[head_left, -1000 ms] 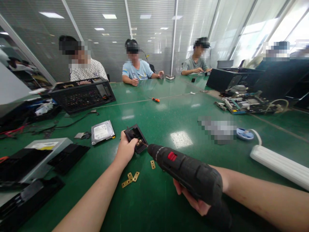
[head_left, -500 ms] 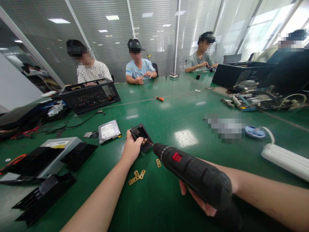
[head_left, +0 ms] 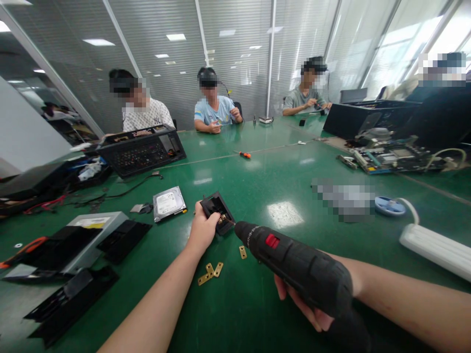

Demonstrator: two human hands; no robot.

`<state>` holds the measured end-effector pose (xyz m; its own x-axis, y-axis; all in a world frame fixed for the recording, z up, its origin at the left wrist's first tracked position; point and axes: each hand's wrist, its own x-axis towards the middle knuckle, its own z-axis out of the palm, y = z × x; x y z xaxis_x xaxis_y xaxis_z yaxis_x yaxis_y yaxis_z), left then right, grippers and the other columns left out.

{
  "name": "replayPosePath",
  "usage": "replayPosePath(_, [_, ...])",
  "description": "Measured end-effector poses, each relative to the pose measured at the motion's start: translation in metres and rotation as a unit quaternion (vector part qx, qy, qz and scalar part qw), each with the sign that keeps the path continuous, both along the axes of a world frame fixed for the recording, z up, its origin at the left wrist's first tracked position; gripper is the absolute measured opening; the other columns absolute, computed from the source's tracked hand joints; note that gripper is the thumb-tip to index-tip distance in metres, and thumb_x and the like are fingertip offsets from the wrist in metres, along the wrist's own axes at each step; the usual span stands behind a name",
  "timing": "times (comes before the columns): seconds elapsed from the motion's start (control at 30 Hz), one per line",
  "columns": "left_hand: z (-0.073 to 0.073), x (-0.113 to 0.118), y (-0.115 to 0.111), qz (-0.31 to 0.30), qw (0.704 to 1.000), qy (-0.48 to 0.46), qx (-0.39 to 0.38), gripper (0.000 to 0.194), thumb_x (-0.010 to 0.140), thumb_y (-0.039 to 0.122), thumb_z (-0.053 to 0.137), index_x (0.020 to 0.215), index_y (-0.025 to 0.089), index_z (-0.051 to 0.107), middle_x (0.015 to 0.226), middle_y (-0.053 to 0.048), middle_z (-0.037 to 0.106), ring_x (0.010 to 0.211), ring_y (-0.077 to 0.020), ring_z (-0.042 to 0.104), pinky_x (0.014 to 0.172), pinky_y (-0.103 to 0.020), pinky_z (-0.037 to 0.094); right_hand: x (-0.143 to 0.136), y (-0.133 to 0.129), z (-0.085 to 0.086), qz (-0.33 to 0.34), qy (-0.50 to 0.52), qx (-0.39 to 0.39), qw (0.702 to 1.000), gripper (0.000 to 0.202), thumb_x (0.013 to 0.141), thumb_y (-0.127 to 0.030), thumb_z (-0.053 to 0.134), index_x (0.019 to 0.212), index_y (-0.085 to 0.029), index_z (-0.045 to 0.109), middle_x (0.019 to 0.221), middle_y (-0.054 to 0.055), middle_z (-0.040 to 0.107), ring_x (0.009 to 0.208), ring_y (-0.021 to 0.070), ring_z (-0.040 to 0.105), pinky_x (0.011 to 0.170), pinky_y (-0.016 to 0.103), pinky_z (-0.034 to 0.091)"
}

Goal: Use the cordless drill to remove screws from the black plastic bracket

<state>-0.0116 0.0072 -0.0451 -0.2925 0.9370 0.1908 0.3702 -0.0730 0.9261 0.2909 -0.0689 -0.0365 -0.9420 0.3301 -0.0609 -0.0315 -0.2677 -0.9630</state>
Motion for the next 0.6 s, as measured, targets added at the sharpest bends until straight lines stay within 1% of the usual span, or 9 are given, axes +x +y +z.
replayPosePath(0.03, [0.0, 0.0, 0.0, 0.0, 1.0, 0.0, -0.002, 0.037, 0.077, 0.036, 0.067, 0.111, 0.026, 0.055, 0.097, -0.001, 0.068, 0.095, -0.0268, 0.066, 0.095, -0.042, 0.051, 0.0, -0.001, 0.003, -0.012, 0.0, -0.001, 1.0, 0.07, 0.048, -0.048, 0.109, 0.092, -0.013, 0.068, 0.065, -0.004, 0.072, 0.051, 0.0114, 0.067, 0.05, 0.019, 0.05])
replayPosePath(0.1, [0.0, 0.0, 0.0, 0.0, 1.0, 0.004, -0.004, 0.037, 0.077, 0.036, 0.067, 0.11, 0.026, 0.055, 0.097, -0.001, 0.068, 0.095, -0.0269, 0.066, 0.095, -0.042, 0.05, 0.001, -0.002, 0.007, -0.034, 0.009, 0.004, 0.999, 0.071, 0.043, -0.046, 0.111, 0.089, -0.012, 0.068, 0.067, -0.003, 0.072, 0.052, 0.011, 0.067, 0.049, 0.018, 0.05])
replayPosePath(0.17, [-0.001, -0.001, 0.001, -0.002, 1.0, 0.009, -0.004, 0.036, 0.077, 0.036, 0.066, 0.11, 0.026, 0.054, 0.097, -0.001, 0.068, 0.096, -0.0272, 0.066, 0.095, -0.042, 0.05, 0.0, -0.003, 0.006, -0.025, 0.009, 0.007, 1.0, 0.073, 0.04, -0.046, 0.111, 0.087, -0.012, 0.068, 0.067, -0.004, 0.071, 0.052, 0.0106, 0.066, 0.049, 0.018, 0.049])
replayPosePath(0.3, [-0.002, -0.002, 0.002, -0.006, 1.0, 0.009, 0.0, 0.036, 0.077, 0.036, 0.066, 0.109, 0.026, 0.054, 0.097, -0.001, 0.067, 0.095, -0.0272, 0.065, 0.095, -0.042, 0.05, 0.0, -0.001, 0.001, -0.011, 0.014, 0.006, 1.0, 0.071, 0.045, -0.048, 0.11, 0.089, -0.013, 0.067, 0.065, -0.005, 0.069, 0.051, 0.0099, 0.064, 0.049, 0.018, 0.047])
replayPosePath(0.47, [-0.002, -0.001, 0.001, -0.007, 1.0, 0.007, 0.0, 0.035, 0.077, 0.036, 0.067, 0.108, 0.026, 0.054, 0.095, -0.001, 0.067, 0.094, -0.0271, 0.065, 0.094, -0.042, 0.05, -0.001, 0.004, -0.006, -0.014, 0.041, 0.034, 0.998, 0.071, 0.04, -0.045, 0.111, 0.083, -0.014, 0.064, 0.067, -0.003, 0.069, 0.055, 0.0105, 0.063, 0.052, 0.019, 0.047])
replayPosePath(0.6, [-0.004, -0.002, 0.003, -0.001, 1.0, 0.0, 0.003, 0.034, 0.076, 0.036, 0.067, 0.106, 0.027, 0.054, 0.094, 0.0, 0.067, 0.092, -0.0264, 0.065, 0.092, -0.041, 0.051, 0.001, 0.007, -0.01, -0.002, 0.029, 0.028, 0.999, 0.07, 0.044, -0.049, 0.111, 0.083, -0.015, 0.063, 0.067, -0.004, 0.067, 0.059, 0.0116, 0.064, 0.055, 0.021, 0.049])
